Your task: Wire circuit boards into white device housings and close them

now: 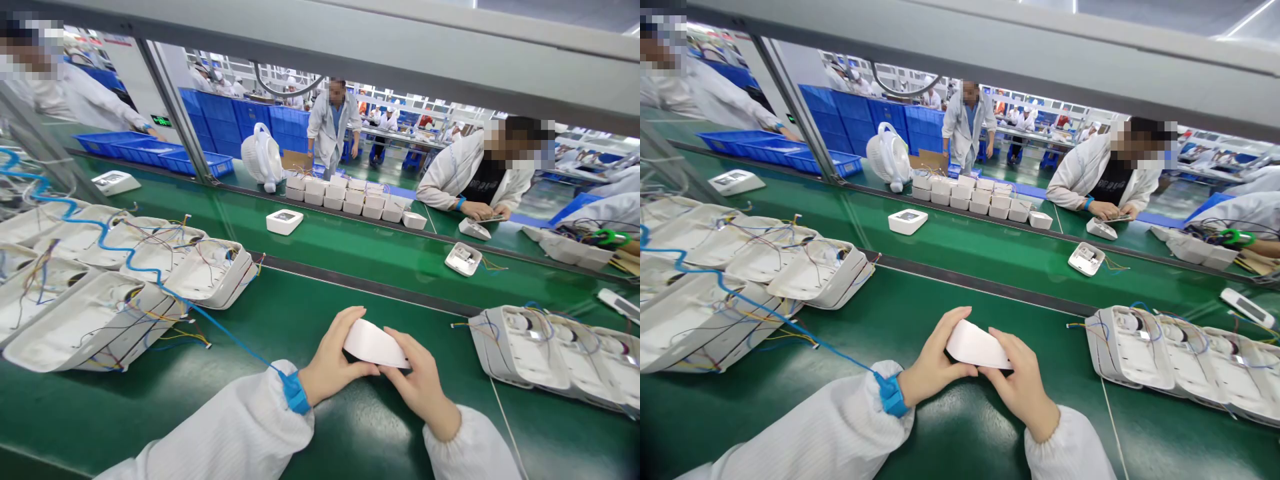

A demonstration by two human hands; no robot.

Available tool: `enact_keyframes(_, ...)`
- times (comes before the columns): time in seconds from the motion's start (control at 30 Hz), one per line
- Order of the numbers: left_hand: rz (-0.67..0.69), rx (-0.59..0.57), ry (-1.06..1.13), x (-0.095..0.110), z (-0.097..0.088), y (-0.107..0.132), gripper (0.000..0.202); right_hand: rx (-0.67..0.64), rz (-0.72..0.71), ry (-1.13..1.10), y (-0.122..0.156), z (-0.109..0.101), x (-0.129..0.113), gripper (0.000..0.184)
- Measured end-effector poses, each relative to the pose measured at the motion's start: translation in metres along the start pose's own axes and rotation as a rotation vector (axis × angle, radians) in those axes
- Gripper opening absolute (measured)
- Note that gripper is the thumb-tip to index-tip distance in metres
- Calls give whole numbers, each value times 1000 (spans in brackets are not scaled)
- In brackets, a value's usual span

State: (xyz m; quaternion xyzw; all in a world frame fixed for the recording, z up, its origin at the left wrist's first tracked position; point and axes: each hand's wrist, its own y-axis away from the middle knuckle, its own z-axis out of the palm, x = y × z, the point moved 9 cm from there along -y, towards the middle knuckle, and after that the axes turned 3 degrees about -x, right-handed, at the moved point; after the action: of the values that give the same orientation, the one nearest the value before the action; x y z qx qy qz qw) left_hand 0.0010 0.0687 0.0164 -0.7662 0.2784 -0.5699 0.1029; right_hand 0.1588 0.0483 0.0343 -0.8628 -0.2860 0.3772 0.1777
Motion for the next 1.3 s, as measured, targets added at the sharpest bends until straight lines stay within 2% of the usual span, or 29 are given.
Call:
enact_keyframes(0.1,10,42,-17,2,-4,0,89,0,-54,38,-1,3,-8,43)
enact_keyframes(0.2,-29,80,-40,1,-6,0,80,8,-75,58,-2,5,-14,37)
enact_keyframes(0.5,-65,97,-62,1,-6,-1,73,99,-76,110,0,1,-16,32)
enact_keyframes(0.73,-83,63,-59,-7,-4,0,75,25,-72,123,-3,7,-8,35)
enact_keyframes(0.83,-73,11,-64,-10,1,1,88,12,-3,108,-5,2,11,40)
enact_keyframes(0.9,-91,-4,-84,-13,3,2,91,34,173,95,-5,-6,41,43)
enact_keyframes(0.97,-113,-17,-115,-15,5,3,83,73,415,85,1,-15,77,46)
enact_keyframes(1.03,-112,-66,-154,-14,10,2,65,109,584,72,8,-22,104,50)
enact_keyframes(1.17,-57,-291,-231,-7,32,1,33,171,645,23,11,-26,120,59)
enact_keyframes(1.23,-23,-392,-295,-3,42,3,28,196,659,4,10,-26,123,63)
enact_keyframes(1.3,-4,-435,-358,-2,47,3,26,222,667,-1,3,-25,126,65)
